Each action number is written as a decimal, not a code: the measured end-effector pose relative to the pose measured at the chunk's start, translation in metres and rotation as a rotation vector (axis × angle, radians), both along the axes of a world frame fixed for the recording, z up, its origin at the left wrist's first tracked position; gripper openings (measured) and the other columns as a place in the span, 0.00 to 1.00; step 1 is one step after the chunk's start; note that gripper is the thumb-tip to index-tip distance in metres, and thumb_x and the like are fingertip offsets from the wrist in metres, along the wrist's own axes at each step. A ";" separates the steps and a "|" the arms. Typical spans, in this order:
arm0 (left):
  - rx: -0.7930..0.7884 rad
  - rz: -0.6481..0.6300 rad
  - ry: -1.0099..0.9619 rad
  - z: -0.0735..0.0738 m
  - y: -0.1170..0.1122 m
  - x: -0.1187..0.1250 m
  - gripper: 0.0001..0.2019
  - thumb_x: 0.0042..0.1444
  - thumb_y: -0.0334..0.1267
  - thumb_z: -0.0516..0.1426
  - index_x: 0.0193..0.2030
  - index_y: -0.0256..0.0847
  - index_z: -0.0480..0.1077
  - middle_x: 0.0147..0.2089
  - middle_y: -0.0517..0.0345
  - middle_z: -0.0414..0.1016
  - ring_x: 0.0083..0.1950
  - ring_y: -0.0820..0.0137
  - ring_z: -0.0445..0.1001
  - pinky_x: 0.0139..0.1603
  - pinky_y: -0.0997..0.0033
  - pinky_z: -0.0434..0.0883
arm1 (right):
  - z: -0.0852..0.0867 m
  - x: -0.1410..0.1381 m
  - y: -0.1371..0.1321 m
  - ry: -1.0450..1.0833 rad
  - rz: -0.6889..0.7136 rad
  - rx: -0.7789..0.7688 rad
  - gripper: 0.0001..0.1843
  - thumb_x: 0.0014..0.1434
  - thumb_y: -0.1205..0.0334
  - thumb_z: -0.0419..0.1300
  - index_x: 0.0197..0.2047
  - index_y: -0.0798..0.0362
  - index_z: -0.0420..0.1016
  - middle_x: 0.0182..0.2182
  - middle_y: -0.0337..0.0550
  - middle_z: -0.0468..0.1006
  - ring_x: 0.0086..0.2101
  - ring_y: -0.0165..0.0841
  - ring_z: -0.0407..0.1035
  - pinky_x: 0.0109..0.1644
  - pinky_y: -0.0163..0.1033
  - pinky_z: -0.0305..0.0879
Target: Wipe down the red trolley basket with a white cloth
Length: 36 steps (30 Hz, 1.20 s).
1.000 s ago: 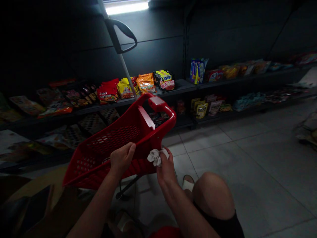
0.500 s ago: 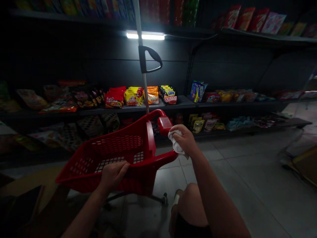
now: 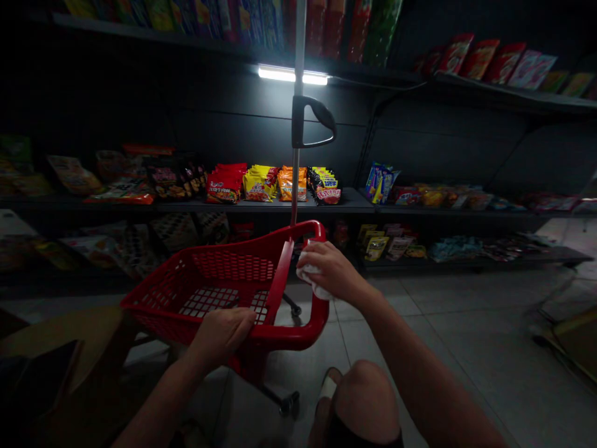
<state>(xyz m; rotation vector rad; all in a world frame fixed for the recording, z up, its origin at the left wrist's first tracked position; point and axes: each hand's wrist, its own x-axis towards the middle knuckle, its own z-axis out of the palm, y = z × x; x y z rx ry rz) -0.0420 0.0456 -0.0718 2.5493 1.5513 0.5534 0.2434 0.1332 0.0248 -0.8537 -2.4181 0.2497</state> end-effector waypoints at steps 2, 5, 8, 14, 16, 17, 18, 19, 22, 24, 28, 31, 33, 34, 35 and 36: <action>0.077 0.006 -0.016 -0.006 0.001 0.001 0.22 0.69 0.40 0.40 0.27 0.42 0.67 0.28 0.59 0.76 0.29 0.71 0.73 0.31 0.71 0.60 | 0.002 -0.004 0.045 0.018 -0.125 -0.020 0.10 0.58 0.70 0.59 0.42 0.53 0.78 0.45 0.46 0.77 0.48 0.35 0.68 0.56 0.42 0.61; 0.139 0.051 -0.031 -0.014 0.001 0.000 0.22 0.68 0.39 0.40 0.26 0.42 0.66 0.26 0.59 0.75 0.27 0.72 0.73 0.30 0.71 0.59 | 0.000 -0.015 0.074 -0.008 -0.398 -0.058 0.11 0.60 0.67 0.57 0.45 0.55 0.78 0.43 0.49 0.76 0.45 0.37 0.68 0.53 0.43 0.61; 0.160 0.082 -0.043 -0.015 -0.001 -0.001 0.21 0.68 0.37 0.41 0.26 0.41 0.66 0.26 0.59 0.75 0.29 0.71 0.75 0.30 0.71 0.60 | 0.000 -0.028 0.042 -0.125 -0.327 0.024 0.13 0.60 0.64 0.58 0.48 0.53 0.76 0.48 0.49 0.74 0.49 0.39 0.66 0.57 0.46 0.58; 0.171 0.080 -0.032 -0.010 -0.004 0.002 0.21 0.67 0.36 0.41 0.26 0.41 0.67 0.26 0.59 0.76 0.27 0.71 0.74 0.29 0.70 0.60 | 0.014 -0.066 -0.015 -0.381 0.297 0.013 0.16 0.56 0.72 0.62 0.48 0.49 0.75 0.51 0.45 0.73 0.51 0.36 0.66 0.58 0.42 0.58; 0.171 0.080 -0.015 -0.011 -0.004 0.004 0.21 0.67 0.36 0.42 0.26 0.41 0.68 0.26 0.58 0.76 0.27 0.70 0.74 0.29 0.70 0.60 | 0.017 -0.083 0.008 -0.481 0.229 0.031 0.16 0.57 0.71 0.62 0.50 0.52 0.74 0.52 0.49 0.72 0.52 0.38 0.66 0.58 0.44 0.60; 0.174 0.082 -0.008 -0.011 -0.005 0.005 0.20 0.66 0.36 0.42 0.26 0.41 0.68 0.27 0.57 0.77 0.28 0.70 0.74 0.30 0.70 0.60 | 0.017 -0.091 0.024 -0.572 0.153 0.040 0.15 0.58 0.69 0.62 0.49 0.54 0.75 0.52 0.52 0.72 0.51 0.40 0.67 0.57 0.46 0.61; 0.177 0.088 -0.003 -0.012 -0.005 0.006 0.20 0.66 0.36 0.42 0.27 0.41 0.68 0.27 0.57 0.77 0.28 0.70 0.74 0.30 0.70 0.60 | 0.017 -0.098 0.040 -0.686 0.079 0.043 0.14 0.59 0.68 0.62 0.49 0.55 0.75 0.51 0.55 0.73 0.50 0.42 0.69 0.56 0.48 0.63; 0.179 0.099 -0.001 -0.013 -0.006 0.006 0.19 0.66 0.36 0.42 0.27 0.41 0.68 0.27 0.57 0.77 0.29 0.70 0.75 0.30 0.70 0.60 | 0.015 -0.105 0.053 -0.809 0.024 0.039 0.13 0.60 0.67 0.61 0.48 0.57 0.76 0.49 0.56 0.74 0.49 0.43 0.70 0.54 0.48 0.65; 0.171 0.150 -0.011 -0.014 -0.008 0.008 0.19 0.66 0.36 0.42 0.28 0.42 0.68 0.28 0.57 0.78 0.29 0.70 0.75 0.31 0.70 0.60 | 0.007 -0.116 0.062 -1.058 0.019 0.057 0.11 0.62 0.70 0.57 0.46 0.58 0.77 0.47 0.58 0.77 0.47 0.44 0.72 0.51 0.51 0.68; 0.173 0.169 -0.026 -0.015 -0.009 0.008 0.19 0.66 0.37 0.42 0.27 0.42 0.68 0.28 0.57 0.78 0.29 0.70 0.74 0.31 0.70 0.60 | -0.003 -0.116 0.038 -1.040 0.060 0.130 0.10 0.62 0.71 0.57 0.45 0.58 0.77 0.50 0.61 0.76 0.49 0.48 0.71 0.51 0.53 0.69; 0.210 0.137 -0.040 -0.016 -0.011 0.007 0.20 0.65 0.36 0.42 0.25 0.42 0.67 0.25 0.58 0.76 0.26 0.71 0.73 0.29 0.69 0.59 | -0.020 -0.104 -0.027 -0.838 0.067 0.203 0.21 0.56 0.68 0.62 0.54 0.57 0.72 0.57 0.65 0.69 0.49 0.52 0.71 0.42 0.50 0.73; 0.239 0.091 -0.049 -0.017 -0.013 0.006 0.19 0.65 0.35 0.43 0.24 0.42 0.66 0.24 0.58 0.74 0.25 0.71 0.72 0.29 0.69 0.58 | -0.016 -0.098 -0.024 -0.828 0.151 0.096 0.24 0.57 0.66 0.63 0.57 0.53 0.68 0.51 0.57 0.75 0.42 0.44 0.76 0.39 0.43 0.72; 0.257 0.078 -0.060 -0.018 -0.015 0.007 0.19 0.64 0.35 0.43 0.24 0.42 0.65 0.24 0.58 0.74 0.25 0.71 0.71 0.29 0.69 0.58 | -0.007 -0.098 0.011 -0.836 0.062 0.024 0.18 0.62 0.67 0.58 0.55 0.55 0.70 0.44 0.54 0.78 0.39 0.41 0.77 0.38 0.39 0.70; 0.265 0.076 -0.065 -0.018 -0.016 0.008 0.19 0.64 0.35 0.43 0.24 0.42 0.65 0.23 0.58 0.73 0.25 0.71 0.71 0.29 0.69 0.58 | -0.003 -0.098 0.033 -0.831 -0.032 0.007 0.15 0.65 0.69 0.54 0.54 0.57 0.71 0.42 0.54 0.78 0.39 0.40 0.77 0.39 0.39 0.69; 0.271 0.075 -0.068 -0.018 -0.017 0.009 0.19 0.65 0.35 0.43 0.24 0.42 0.65 0.23 0.58 0.73 0.25 0.71 0.71 0.29 0.69 0.59 | 0.001 -0.097 0.055 -0.824 -0.123 0.002 0.15 0.65 0.71 0.52 0.53 0.59 0.72 0.42 0.56 0.78 0.40 0.40 0.76 0.40 0.38 0.69; 0.273 0.077 -0.071 -0.018 -0.017 0.010 0.19 0.65 0.35 0.42 0.24 0.42 0.65 0.23 0.59 0.73 0.25 0.71 0.71 0.30 0.69 0.59 | 0.004 -0.097 0.074 -0.818 -0.192 0.002 0.14 0.65 0.72 0.52 0.51 0.61 0.73 0.43 0.58 0.78 0.41 0.41 0.76 0.41 0.38 0.68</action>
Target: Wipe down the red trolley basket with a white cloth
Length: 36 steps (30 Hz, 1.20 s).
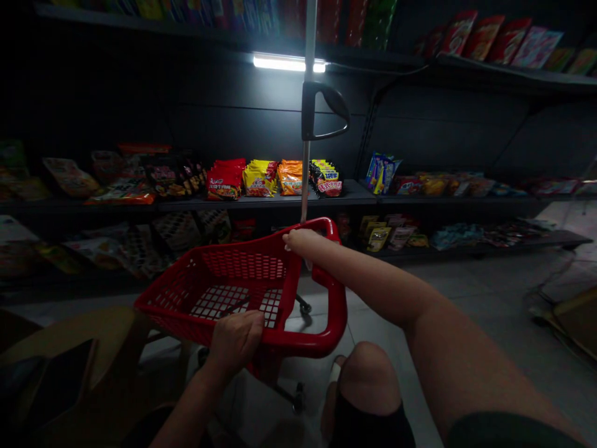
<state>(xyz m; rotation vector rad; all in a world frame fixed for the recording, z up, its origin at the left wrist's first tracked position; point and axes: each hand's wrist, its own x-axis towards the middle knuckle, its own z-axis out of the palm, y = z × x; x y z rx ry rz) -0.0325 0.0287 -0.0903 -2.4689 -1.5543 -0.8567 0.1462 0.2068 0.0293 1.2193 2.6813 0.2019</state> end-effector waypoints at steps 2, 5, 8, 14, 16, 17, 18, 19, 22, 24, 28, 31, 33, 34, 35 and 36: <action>-0.004 0.006 -0.005 -0.001 0.000 0.001 0.19 0.66 0.35 0.42 0.25 0.42 0.65 0.24 0.59 0.73 0.26 0.71 0.72 0.31 0.69 0.60 | 0.002 0.000 0.021 0.005 -0.040 0.015 0.12 0.63 0.74 0.55 0.47 0.63 0.75 0.45 0.60 0.77 0.44 0.42 0.75 0.43 0.37 0.67; -0.007 0.018 -0.012 -0.003 0.002 0.000 0.20 0.66 0.35 0.42 0.24 0.42 0.65 0.24 0.59 0.73 0.26 0.71 0.72 0.31 0.69 0.61 | -0.004 0.000 -0.002 0.002 0.022 -0.011 0.10 0.63 0.72 0.56 0.45 0.61 0.76 0.45 0.58 0.77 0.40 0.39 0.75 0.40 0.37 0.67; -0.008 0.019 -0.013 -0.006 0.004 -0.002 0.20 0.66 0.35 0.42 0.24 0.42 0.65 0.24 0.58 0.73 0.26 0.70 0.72 0.31 0.69 0.61 | -0.008 -0.001 -0.066 0.003 0.237 -0.039 0.11 0.64 0.71 0.54 0.45 0.58 0.76 0.42 0.54 0.76 0.35 0.36 0.74 0.35 0.37 0.65; -0.043 -0.009 -0.023 -0.009 0.008 -0.003 0.21 0.67 0.37 0.41 0.27 0.41 0.68 0.26 0.56 0.75 0.29 0.69 0.75 0.33 0.68 0.63 | 0.009 0.002 -0.108 0.071 0.416 -0.252 0.10 0.62 0.69 0.59 0.47 0.56 0.75 0.43 0.49 0.76 0.40 0.36 0.72 0.40 0.36 0.66; -0.048 0.001 -0.024 -0.009 0.009 -0.003 0.22 0.67 0.37 0.40 0.26 0.41 0.68 0.27 0.56 0.76 0.29 0.69 0.75 0.34 0.69 0.63 | 0.010 0.003 -0.097 0.121 0.387 -0.279 0.12 0.60 0.69 0.61 0.48 0.57 0.75 0.45 0.50 0.76 0.44 0.36 0.72 0.45 0.37 0.65; -0.048 0.006 -0.024 -0.008 0.009 -0.003 0.22 0.67 0.36 0.40 0.26 0.41 0.68 0.27 0.55 0.76 0.29 0.69 0.75 0.33 0.69 0.63 | 0.010 0.003 -0.095 0.155 0.384 -0.303 0.12 0.61 0.68 0.61 0.49 0.57 0.75 0.45 0.49 0.76 0.45 0.36 0.71 0.46 0.37 0.65; -0.044 0.009 -0.025 -0.007 0.009 -0.004 0.22 0.67 0.36 0.39 0.27 0.41 0.68 0.27 0.55 0.76 0.29 0.69 0.74 0.33 0.69 0.63 | 0.010 0.002 -0.096 0.183 0.390 -0.343 0.13 0.61 0.67 0.60 0.49 0.56 0.74 0.45 0.49 0.77 0.44 0.35 0.71 0.46 0.37 0.65; -0.036 0.011 -0.027 -0.007 0.009 -0.005 0.22 0.67 0.36 0.39 0.27 0.41 0.69 0.27 0.55 0.76 0.29 0.69 0.74 0.32 0.69 0.62 | 0.010 0.003 -0.100 0.206 0.397 -0.389 0.13 0.62 0.64 0.60 0.50 0.56 0.74 0.44 0.48 0.77 0.43 0.35 0.72 0.45 0.37 0.64; -0.014 0.004 -0.038 -0.005 0.010 -0.008 0.23 0.66 0.36 0.39 0.27 0.41 0.69 0.27 0.55 0.77 0.29 0.69 0.75 0.33 0.68 0.63 | 0.017 0.010 -0.120 0.219 0.376 -0.463 0.13 0.63 0.62 0.57 0.49 0.57 0.74 0.41 0.47 0.78 0.38 0.34 0.72 0.41 0.37 0.64; -0.019 -0.005 -0.050 -0.003 0.009 -0.010 0.23 0.66 0.36 0.38 0.26 0.41 0.68 0.27 0.55 0.77 0.29 0.69 0.74 0.34 0.69 0.64 | 0.025 0.020 -0.128 0.148 0.373 -0.509 0.11 0.62 0.64 0.57 0.47 0.55 0.76 0.37 0.44 0.79 0.33 0.32 0.70 0.37 0.36 0.62; -0.049 -0.044 -0.094 0.000 0.010 -0.013 0.22 0.66 0.35 0.39 0.25 0.41 0.67 0.26 0.56 0.75 0.28 0.71 0.73 0.34 0.70 0.64 | 0.025 0.031 -0.128 0.146 0.472 -0.585 0.10 0.62 0.68 0.58 0.46 0.53 0.77 0.37 0.41 0.79 0.34 0.30 0.71 0.38 0.34 0.63; -0.035 -0.074 -0.126 -0.001 0.012 -0.015 0.21 0.65 0.35 0.40 0.27 0.40 0.69 0.28 0.55 0.76 0.30 0.70 0.74 0.35 0.70 0.64 | 0.010 0.019 -0.127 0.311 0.505 -0.382 0.14 0.64 0.68 0.55 0.51 0.55 0.75 0.46 0.48 0.77 0.44 0.34 0.71 0.46 0.37 0.65; -0.032 -0.084 -0.134 -0.003 0.013 -0.019 0.21 0.65 0.35 0.41 0.27 0.41 0.69 0.28 0.55 0.76 0.31 0.70 0.74 0.36 0.70 0.65 | 0.003 0.011 -0.128 0.304 0.537 -0.300 0.13 0.65 0.68 0.54 0.51 0.55 0.75 0.46 0.50 0.77 0.44 0.36 0.71 0.46 0.39 0.65; -0.041 -0.091 -0.134 -0.004 0.014 -0.022 0.21 0.65 0.35 0.40 0.27 0.41 0.69 0.28 0.55 0.75 0.30 0.70 0.73 0.35 0.70 0.65 | 0.002 0.010 -0.129 0.263 0.563 -0.303 0.12 0.65 0.69 0.54 0.49 0.55 0.76 0.45 0.50 0.77 0.43 0.36 0.72 0.45 0.39 0.66; -0.060 -0.103 -0.131 -0.004 0.013 -0.026 0.21 0.66 0.36 0.40 0.26 0.41 0.67 0.26 0.56 0.74 0.30 0.70 0.72 0.35 0.70 0.65 | 0.004 0.011 -0.129 0.223 0.582 -0.318 0.11 0.64 0.70 0.56 0.47 0.55 0.77 0.43 0.49 0.78 0.42 0.35 0.72 0.45 0.38 0.66; -0.081 -0.116 -0.128 -0.004 0.013 -0.030 0.22 0.66 0.37 0.39 0.24 0.41 0.66 0.25 0.57 0.72 0.29 0.70 0.71 0.34 0.70 0.64 | 0.008 0.014 -0.130 0.202 0.592 -0.340 0.10 0.62 0.71 0.57 0.44 0.55 0.78 0.42 0.48 0.78 0.42 0.35 0.72 0.45 0.38 0.66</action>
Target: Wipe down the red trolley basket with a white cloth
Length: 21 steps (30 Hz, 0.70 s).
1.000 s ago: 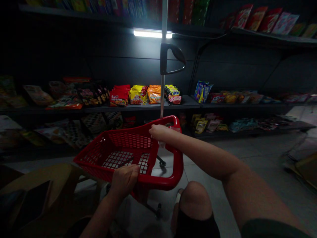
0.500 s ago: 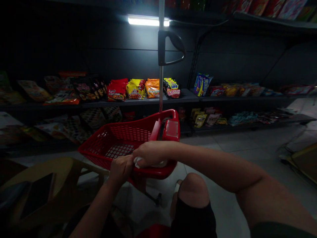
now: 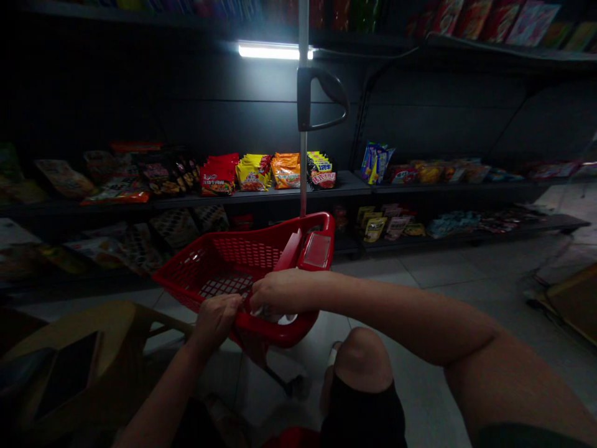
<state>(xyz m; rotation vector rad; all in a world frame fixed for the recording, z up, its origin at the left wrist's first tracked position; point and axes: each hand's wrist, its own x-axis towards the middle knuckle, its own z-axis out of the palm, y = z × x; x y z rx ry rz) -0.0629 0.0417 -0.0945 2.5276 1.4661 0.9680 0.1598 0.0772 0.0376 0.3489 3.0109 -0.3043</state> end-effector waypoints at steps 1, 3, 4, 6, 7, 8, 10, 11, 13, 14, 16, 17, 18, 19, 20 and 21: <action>-0.019 -0.015 0.001 0.000 -0.001 -0.005 0.23 0.66 0.37 0.39 0.24 0.42 0.65 0.24 0.57 0.70 0.28 0.70 0.70 0.34 0.70 0.64 | 0.006 0.005 -0.001 0.005 0.005 -0.026 0.09 0.61 0.73 0.58 0.42 0.55 0.78 0.41 0.47 0.78 0.43 0.35 0.72 0.46 0.37 0.66; -0.050 -0.050 -0.010 0.002 -0.002 -0.015 0.24 0.67 0.38 0.38 0.23 0.42 0.64 0.23 0.58 0.69 0.28 0.71 0.69 0.34 0.70 0.64 | 0.017 0.019 -0.003 0.107 -0.019 -0.107 0.10 0.60 0.75 0.59 0.42 0.55 0.78 0.42 0.46 0.78 0.46 0.34 0.71 0.49 0.37 0.66; -0.065 -0.070 -0.016 0.003 -0.003 -0.020 0.24 0.67 0.38 0.38 0.22 0.42 0.64 0.23 0.58 0.68 0.27 0.71 0.69 0.34 0.70 0.64 | 0.022 0.026 -0.004 0.193 -0.038 -0.156 0.12 0.60 0.76 0.58 0.45 0.55 0.77 0.44 0.46 0.77 0.47 0.33 0.70 0.51 0.37 0.66; -0.098 -0.109 -0.027 0.005 -0.004 -0.029 0.24 0.67 0.39 0.38 0.22 0.42 0.64 0.23 0.58 0.68 0.28 0.71 0.68 0.34 0.70 0.64 | 0.025 0.039 -0.001 0.351 -0.067 -0.232 0.16 0.60 0.76 0.57 0.50 0.55 0.76 0.48 0.47 0.76 0.50 0.32 0.69 0.55 0.38 0.64; -0.115 -0.128 -0.031 0.006 -0.004 -0.032 0.24 0.67 0.39 0.38 0.22 0.42 0.64 0.23 0.58 0.68 0.28 0.71 0.68 0.34 0.70 0.64 | 0.024 0.045 0.004 0.408 -0.091 -0.236 0.17 0.60 0.76 0.57 0.51 0.54 0.75 0.49 0.47 0.75 0.50 0.32 0.69 0.56 0.39 0.64; -0.133 -0.144 -0.037 0.007 -0.004 -0.036 0.25 0.67 0.40 0.38 0.22 0.42 0.65 0.24 0.58 0.69 0.28 0.71 0.68 0.35 0.70 0.65 | 0.021 0.050 0.012 0.444 -0.121 -0.222 0.17 0.60 0.75 0.56 0.51 0.54 0.76 0.50 0.47 0.74 0.51 0.32 0.68 0.57 0.39 0.63; -0.172 -0.165 -0.053 0.011 -0.004 -0.040 0.25 0.67 0.41 0.38 0.23 0.41 0.67 0.25 0.58 0.70 0.30 0.70 0.70 0.38 0.69 0.66 | 0.013 0.060 0.038 0.474 -0.209 -0.183 0.17 0.60 0.74 0.57 0.50 0.55 0.76 0.48 0.47 0.75 0.50 0.33 0.69 0.56 0.40 0.64; -0.202 -0.167 -0.060 0.014 -0.005 -0.041 0.26 0.68 0.41 0.38 0.23 0.41 0.68 0.25 0.58 0.71 0.31 0.70 0.70 0.40 0.68 0.67 | 0.008 0.063 0.055 0.475 -0.263 -0.167 0.16 0.60 0.73 0.57 0.50 0.55 0.77 0.47 0.47 0.75 0.48 0.33 0.70 0.55 0.40 0.65; -0.275 -0.127 -0.084 0.025 -0.011 -0.038 0.26 0.68 0.42 0.38 0.27 0.41 0.71 0.30 0.57 0.76 0.35 0.69 0.74 0.45 0.67 0.69 | -0.001 0.069 0.093 0.436 -0.357 -0.121 0.16 0.59 0.72 0.58 0.50 0.56 0.77 0.45 0.48 0.76 0.45 0.33 0.71 0.52 0.39 0.66; -0.303 -0.095 -0.097 0.032 -0.016 -0.034 0.26 0.69 0.43 0.38 0.31 0.42 0.73 0.35 0.56 0.79 0.39 0.68 0.75 0.48 0.66 0.70 | -0.004 0.071 0.111 0.396 -0.391 -0.076 0.16 0.58 0.73 0.58 0.49 0.56 0.78 0.45 0.48 0.76 0.45 0.34 0.72 0.52 0.38 0.66; -0.290 -0.026 -0.127 0.048 -0.034 -0.019 0.22 0.69 0.45 0.40 0.44 0.44 0.75 0.52 0.54 0.78 0.52 0.66 0.75 0.54 0.63 0.70 | -0.010 0.070 0.141 0.266 -0.430 0.044 0.17 0.56 0.73 0.60 0.49 0.55 0.80 0.46 0.49 0.76 0.45 0.34 0.72 0.52 0.36 0.65; -0.252 -0.063 -0.122 0.056 -0.044 -0.008 0.21 0.69 0.47 0.42 0.49 0.45 0.74 0.59 0.53 0.75 0.57 0.64 0.73 0.57 0.62 0.70 | -0.013 0.067 0.151 0.183 -0.439 0.103 0.18 0.56 0.73 0.61 0.49 0.53 0.80 0.47 0.48 0.76 0.45 0.34 0.72 0.51 0.35 0.65; -0.209 -0.133 -0.125 0.062 -0.055 0.003 0.22 0.68 0.48 0.41 0.53 0.47 0.73 0.62 0.53 0.72 0.60 0.64 0.71 0.58 0.62 0.70 | -0.015 0.062 0.159 0.098 -0.454 0.156 0.18 0.56 0.72 0.61 0.49 0.51 0.81 0.48 0.48 0.76 0.45 0.35 0.73 0.49 0.34 0.66; -0.163 -0.197 -0.126 0.068 -0.065 0.016 0.22 0.68 0.50 0.42 0.57 0.47 0.70 0.63 0.52 0.71 0.61 0.64 0.71 0.57 0.62 0.70 | -0.018 0.057 0.163 0.013 -0.477 0.200 0.17 0.56 0.70 0.60 0.48 0.49 0.81 0.48 0.48 0.76 0.44 0.36 0.74 0.46 0.34 0.66; -0.116 -0.258 -0.090 0.071 -0.073 0.028 0.23 0.67 0.52 0.44 0.61 0.48 0.67 0.62 0.51 0.72 0.60 0.63 0.72 0.56 0.63 0.72 | -0.020 0.050 0.165 -0.070 -0.509 0.239 0.16 0.57 0.69 0.59 0.48 0.48 0.81 0.48 0.49 0.77 0.43 0.37 0.74 0.44 0.34 0.67; -0.036 -0.303 -0.036 0.072 -0.080 0.039 0.24 0.64 0.54 0.49 0.63 0.47 0.65 0.59 0.50 0.75 0.56 0.63 0.75 0.52 0.64 0.74 | -0.021 0.044 0.165 -0.143 -0.550 0.273 0.16 0.58 0.68 0.58 0.47 0.49 0.82 0.47 0.50 0.78 0.42 0.39 0.75 0.42 0.35 0.68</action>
